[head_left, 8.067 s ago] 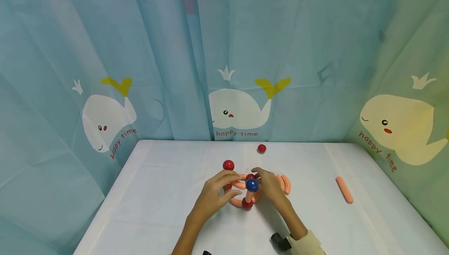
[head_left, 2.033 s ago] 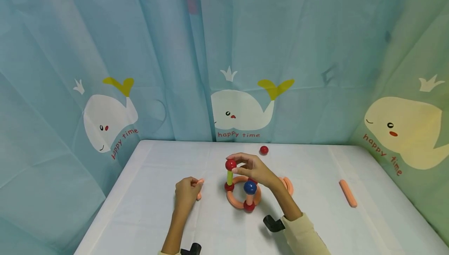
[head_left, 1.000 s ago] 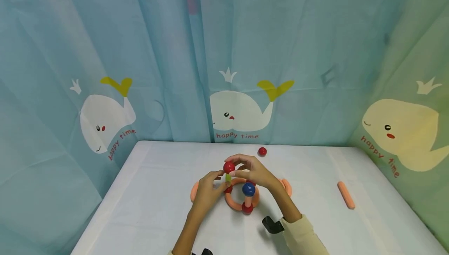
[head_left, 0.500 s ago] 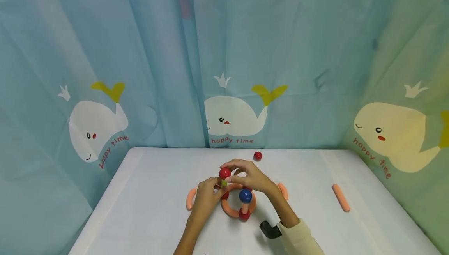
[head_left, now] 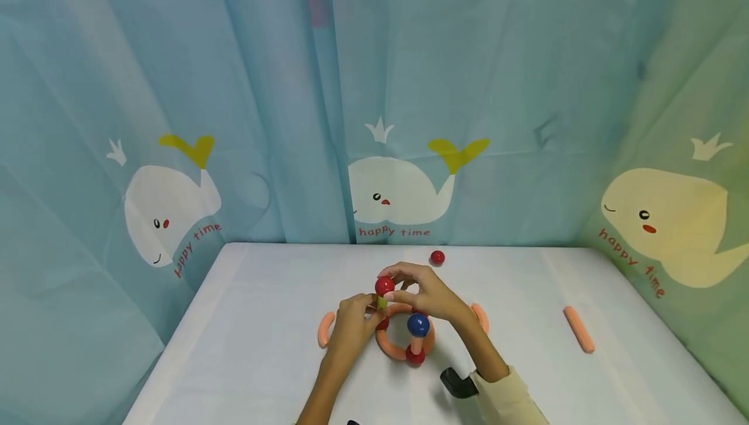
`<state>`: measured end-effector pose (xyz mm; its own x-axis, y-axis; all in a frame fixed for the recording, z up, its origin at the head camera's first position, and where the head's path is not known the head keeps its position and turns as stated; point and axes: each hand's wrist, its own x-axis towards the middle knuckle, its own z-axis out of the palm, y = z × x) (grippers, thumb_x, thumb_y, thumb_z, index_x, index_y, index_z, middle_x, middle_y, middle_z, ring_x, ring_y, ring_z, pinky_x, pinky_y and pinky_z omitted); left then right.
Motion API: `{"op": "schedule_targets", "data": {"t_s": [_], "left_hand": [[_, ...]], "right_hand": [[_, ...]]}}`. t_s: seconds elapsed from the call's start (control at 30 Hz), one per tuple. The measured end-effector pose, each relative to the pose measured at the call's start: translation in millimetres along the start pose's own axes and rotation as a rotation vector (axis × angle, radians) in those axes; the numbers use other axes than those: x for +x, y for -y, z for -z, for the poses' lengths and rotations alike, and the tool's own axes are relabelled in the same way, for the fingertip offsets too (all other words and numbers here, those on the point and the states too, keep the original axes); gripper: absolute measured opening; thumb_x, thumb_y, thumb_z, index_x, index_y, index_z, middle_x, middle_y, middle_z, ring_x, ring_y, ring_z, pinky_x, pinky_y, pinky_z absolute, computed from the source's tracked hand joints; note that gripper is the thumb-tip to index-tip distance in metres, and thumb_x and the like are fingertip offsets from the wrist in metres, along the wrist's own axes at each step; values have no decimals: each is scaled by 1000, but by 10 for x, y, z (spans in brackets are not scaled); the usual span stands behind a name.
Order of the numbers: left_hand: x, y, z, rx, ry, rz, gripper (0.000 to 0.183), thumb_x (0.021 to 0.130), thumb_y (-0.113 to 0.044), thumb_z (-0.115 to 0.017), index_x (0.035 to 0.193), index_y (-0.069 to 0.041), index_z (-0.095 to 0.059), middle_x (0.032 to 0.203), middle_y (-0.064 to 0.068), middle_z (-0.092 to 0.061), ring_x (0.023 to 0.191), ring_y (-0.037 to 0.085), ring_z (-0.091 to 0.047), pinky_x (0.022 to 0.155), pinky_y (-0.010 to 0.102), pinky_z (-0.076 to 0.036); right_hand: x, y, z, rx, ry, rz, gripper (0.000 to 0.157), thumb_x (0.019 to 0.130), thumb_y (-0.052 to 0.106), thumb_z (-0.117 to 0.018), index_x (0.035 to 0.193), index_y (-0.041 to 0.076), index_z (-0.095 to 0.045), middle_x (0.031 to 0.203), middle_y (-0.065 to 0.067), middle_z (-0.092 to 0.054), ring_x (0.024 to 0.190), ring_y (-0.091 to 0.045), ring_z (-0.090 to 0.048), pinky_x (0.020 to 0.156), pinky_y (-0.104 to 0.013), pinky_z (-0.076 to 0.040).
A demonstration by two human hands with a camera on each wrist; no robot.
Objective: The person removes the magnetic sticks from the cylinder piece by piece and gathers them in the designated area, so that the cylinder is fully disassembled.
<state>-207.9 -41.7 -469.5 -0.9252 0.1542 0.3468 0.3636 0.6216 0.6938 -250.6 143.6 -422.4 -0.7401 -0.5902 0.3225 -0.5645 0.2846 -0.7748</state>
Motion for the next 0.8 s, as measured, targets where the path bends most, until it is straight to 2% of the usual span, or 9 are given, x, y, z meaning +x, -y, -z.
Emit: {"op": "schedule_targets", "data": {"t_s": [0.17,0.3,0.37,0.5,0.6,0.7,0.8], "left_hand": [[-4,14,-6,-42,16,-3,15,86,-12,-74,99,-5,-74,92,7,-74,85,20,-72,75,28,-58],[0,14,-20,-53,28,31,21,87,-15,-74,104,-5,-73,94,7,-74,87,19,-71,75,26,-58],[2,18,-32,-56,18,27,20,86,-15,-74,103,-4,-73,94,8,-73,86,20,-71,73,26,-57],[-3,26,-47,-61,6,22,18,86,-14,-74,101,-4,-73,96,10,-72,85,19,-71,72,24,-57],[-8,34,-49,-68,13,29,19,87,-14,-74,102,-3,-72,97,10,-72,85,20,-71,72,25,-58],[-6,42,-44,-71,22,40,19,87,-15,-74,102,-3,-72,97,10,-72,85,20,-71,73,27,-58],[-6,49,-42,-56,31,52,21,87,-16,-74,103,-4,-72,96,8,-72,86,19,-71,74,28,-58]], "right_hand": [[-25,28,58,56,-68,-113,32,92,15,-68,122,5,-61,113,-12,-68,96,-23,-68,87,-27,-54],[-47,167,155,32,-174,-221,35,91,11,-69,123,-1,-60,115,-20,-65,99,-33,-65,81,-25,-55],[-66,135,229,36,-243,-286,38,91,11,-69,124,-3,-58,116,-23,-64,100,-33,-64,77,-25,-55],[-118,-263,426,73,-391,-384,44,91,19,-70,128,0,-57,121,-22,-61,100,-22,-65,74,-20,-52],[-154,-514,590,15,-466,-455,47,91,25,-70,129,1,-56,123,-21,-60,102,-21,-66,77,-18,-50],[-183,-722,717,-105,-497,-505,47,91,25,-70,128,0,-56,124,-23,-61,107,-31,-65,81,-25,-52],[-214,-922,805,-217,-497,-534,44,90,21,-71,125,-2,-57,123,-26,-62,109,-40,-63,84,-39,-55]]}}
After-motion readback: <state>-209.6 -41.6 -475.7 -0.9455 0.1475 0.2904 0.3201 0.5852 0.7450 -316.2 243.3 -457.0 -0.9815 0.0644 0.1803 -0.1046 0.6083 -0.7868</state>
